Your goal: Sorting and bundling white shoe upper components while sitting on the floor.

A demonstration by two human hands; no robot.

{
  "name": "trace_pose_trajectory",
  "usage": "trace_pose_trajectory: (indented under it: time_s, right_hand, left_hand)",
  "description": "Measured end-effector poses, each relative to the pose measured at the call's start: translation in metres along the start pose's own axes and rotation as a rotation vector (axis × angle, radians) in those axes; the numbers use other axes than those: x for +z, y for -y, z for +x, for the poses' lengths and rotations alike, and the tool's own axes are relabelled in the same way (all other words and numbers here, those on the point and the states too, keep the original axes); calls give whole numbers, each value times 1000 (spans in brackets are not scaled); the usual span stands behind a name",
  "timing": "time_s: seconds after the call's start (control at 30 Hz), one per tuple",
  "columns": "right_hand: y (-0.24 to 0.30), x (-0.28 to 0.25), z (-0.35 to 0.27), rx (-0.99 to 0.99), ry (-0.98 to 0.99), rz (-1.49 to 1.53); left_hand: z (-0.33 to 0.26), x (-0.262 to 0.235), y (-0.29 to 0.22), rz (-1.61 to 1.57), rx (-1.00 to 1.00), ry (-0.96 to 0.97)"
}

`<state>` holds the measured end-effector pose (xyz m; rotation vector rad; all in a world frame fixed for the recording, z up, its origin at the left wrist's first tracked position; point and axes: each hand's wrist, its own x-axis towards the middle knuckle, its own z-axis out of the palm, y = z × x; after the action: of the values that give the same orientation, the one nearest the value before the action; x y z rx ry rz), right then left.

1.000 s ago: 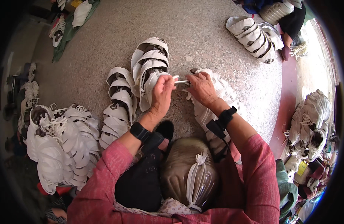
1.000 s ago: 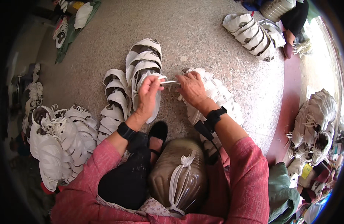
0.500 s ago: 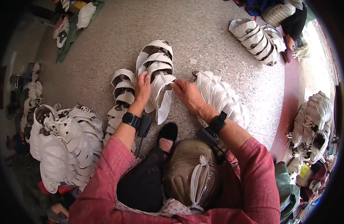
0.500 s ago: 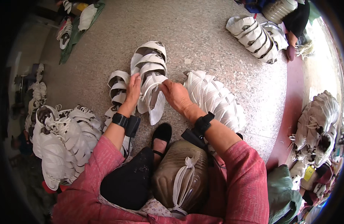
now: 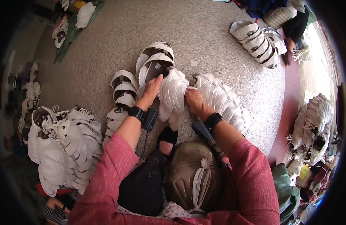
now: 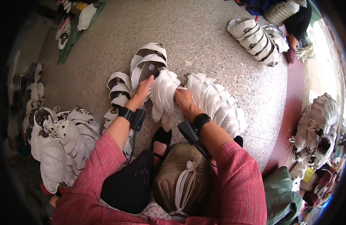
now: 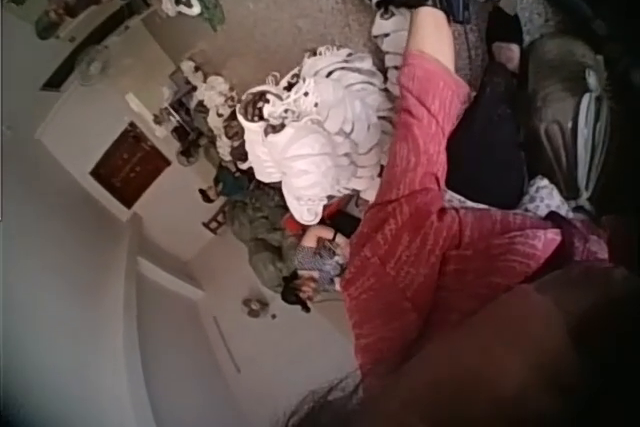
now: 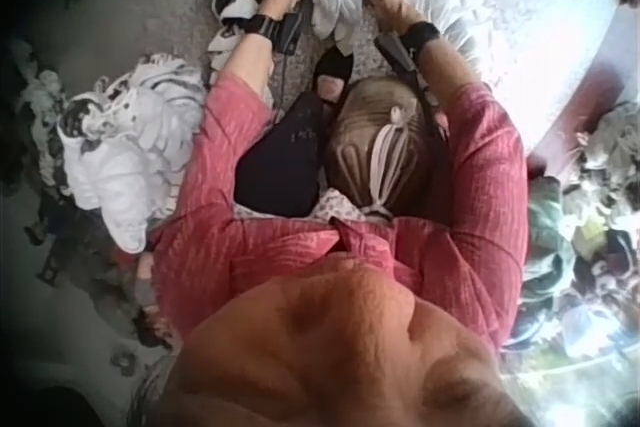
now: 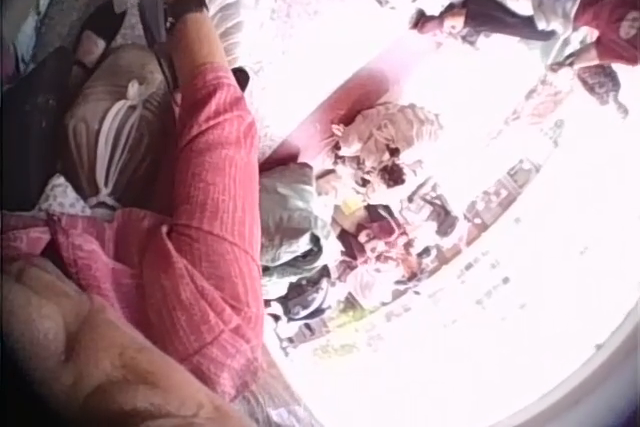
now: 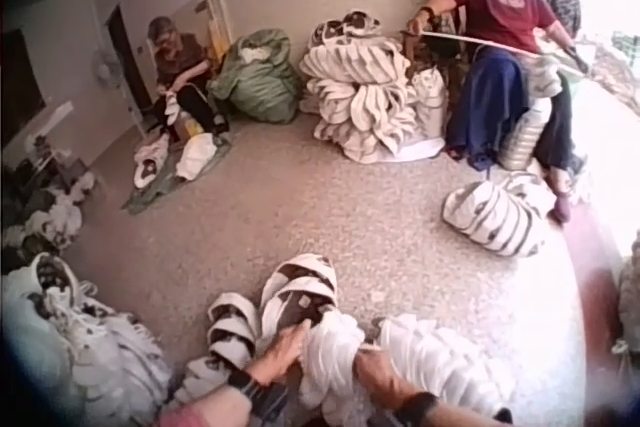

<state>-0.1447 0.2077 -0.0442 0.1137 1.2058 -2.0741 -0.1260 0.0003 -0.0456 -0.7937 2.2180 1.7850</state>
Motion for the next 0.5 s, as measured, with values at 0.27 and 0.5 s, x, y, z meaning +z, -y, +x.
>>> trace_pose_trajectory:
  time_s: [0.27, 0.5]
  right_hand:
    - [11, -5, -8, 343, 30, 342]
    - [21, -3, -13, 287, 184, 511]
  left_hand:
    - [-39, 3, -16, -285, -231, 225]
    - [-43, 15, -36, -324, 61, 346]
